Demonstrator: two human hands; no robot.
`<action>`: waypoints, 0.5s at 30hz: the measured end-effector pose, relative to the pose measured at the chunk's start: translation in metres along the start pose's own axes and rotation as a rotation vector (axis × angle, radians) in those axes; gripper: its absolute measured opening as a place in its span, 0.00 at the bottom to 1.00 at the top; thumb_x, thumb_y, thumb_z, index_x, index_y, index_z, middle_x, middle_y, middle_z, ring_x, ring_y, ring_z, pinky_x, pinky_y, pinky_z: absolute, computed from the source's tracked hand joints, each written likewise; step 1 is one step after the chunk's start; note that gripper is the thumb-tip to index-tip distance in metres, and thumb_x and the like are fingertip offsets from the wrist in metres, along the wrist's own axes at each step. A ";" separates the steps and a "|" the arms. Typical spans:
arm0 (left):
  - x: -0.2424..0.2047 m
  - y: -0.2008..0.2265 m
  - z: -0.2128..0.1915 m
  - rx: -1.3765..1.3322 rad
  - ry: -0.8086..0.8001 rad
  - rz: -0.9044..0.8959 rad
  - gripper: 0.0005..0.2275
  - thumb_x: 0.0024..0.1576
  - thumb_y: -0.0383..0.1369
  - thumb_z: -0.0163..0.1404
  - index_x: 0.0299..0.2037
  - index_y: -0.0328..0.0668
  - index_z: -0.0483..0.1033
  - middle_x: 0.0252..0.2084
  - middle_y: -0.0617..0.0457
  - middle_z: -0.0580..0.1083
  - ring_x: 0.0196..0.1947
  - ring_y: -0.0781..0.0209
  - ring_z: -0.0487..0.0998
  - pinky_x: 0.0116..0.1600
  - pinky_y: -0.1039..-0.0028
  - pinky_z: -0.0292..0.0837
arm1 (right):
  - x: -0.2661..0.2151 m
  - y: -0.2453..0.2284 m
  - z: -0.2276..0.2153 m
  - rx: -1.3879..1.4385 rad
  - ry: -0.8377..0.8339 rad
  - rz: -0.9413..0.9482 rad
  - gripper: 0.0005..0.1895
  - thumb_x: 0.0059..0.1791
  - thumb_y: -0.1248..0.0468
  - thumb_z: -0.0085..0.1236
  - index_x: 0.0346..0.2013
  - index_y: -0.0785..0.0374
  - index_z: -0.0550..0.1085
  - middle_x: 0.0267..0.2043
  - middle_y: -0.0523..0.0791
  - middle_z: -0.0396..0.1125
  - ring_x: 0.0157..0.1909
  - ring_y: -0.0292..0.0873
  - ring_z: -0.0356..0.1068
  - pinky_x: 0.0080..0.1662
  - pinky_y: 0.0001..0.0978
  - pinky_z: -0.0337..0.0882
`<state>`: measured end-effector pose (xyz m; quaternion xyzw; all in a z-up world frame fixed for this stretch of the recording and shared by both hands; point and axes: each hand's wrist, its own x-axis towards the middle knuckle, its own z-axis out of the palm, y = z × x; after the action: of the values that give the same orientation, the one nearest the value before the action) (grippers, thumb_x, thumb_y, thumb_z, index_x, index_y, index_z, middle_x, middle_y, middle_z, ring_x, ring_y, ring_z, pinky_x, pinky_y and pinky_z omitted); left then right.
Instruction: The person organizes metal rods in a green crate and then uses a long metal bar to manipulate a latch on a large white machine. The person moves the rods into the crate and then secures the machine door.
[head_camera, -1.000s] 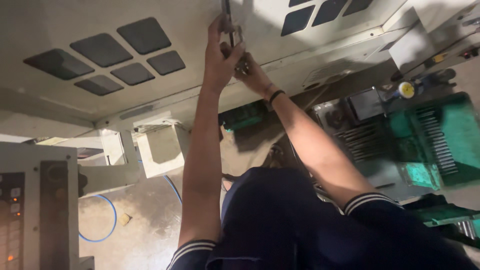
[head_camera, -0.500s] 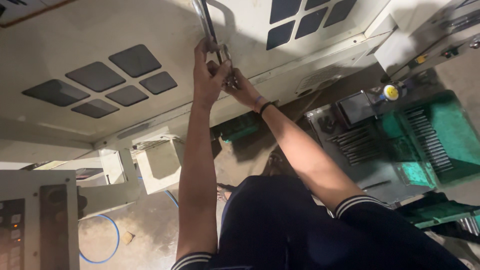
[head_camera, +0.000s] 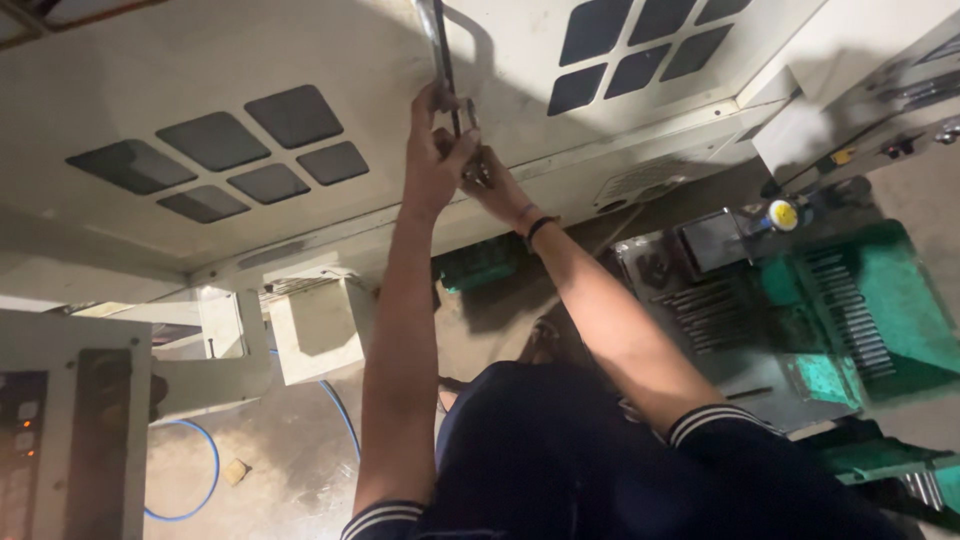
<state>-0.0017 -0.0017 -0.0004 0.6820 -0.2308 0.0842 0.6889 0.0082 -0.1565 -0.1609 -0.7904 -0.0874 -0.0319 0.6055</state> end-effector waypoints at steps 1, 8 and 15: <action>0.000 0.000 0.000 -0.005 0.002 -0.001 0.30 0.59 0.18 0.57 0.71 0.42 0.58 0.60 0.51 0.70 0.31 0.70 0.68 0.36 0.78 0.69 | 0.001 0.003 0.000 -0.013 -0.005 0.004 0.20 0.53 0.63 0.63 0.52 0.64 0.63 0.43 0.43 0.64 0.43 0.36 0.63 0.44 0.32 0.68; 0.000 0.003 0.001 -0.040 0.005 -0.044 0.32 0.57 0.19 0.57 0.71 0.41 0.56 0.58 0.51 0.70 0.30 0.70 0.69 0.35 0.78 0.72 | 0.003 0.007 0.002 0.155 -0.021 -0.037 0.26 0.50 0.68 0.60 0.60 0.65 0.60 0.51 0.43 0.64 0.49 0.36 0.64 0.48 0.31 0.70; 0.001 0.003 0.002 -0.049 0.013 -0.044 0.32 0.57 0.19 0.57 0.70 0.39 0.56 0.57 0.51 0.70 0.29 0.71 0.67 0.34 0.79 0.70 | -0.001 -0.009 0.000 0.197 -0.039 -0.052 0.27 0.51 0.69 0.59 0.61 0.64 0.60 0.55 0.43 0.64 0.54 0.36 0.63 0.51 0.31 0.70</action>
<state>-0.0031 -0.0037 0.0028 0.6692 -0.2132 0.0677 0.7086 0.0052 -0.1547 -0.1521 -0.7248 -0.1224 -0.0236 0.6776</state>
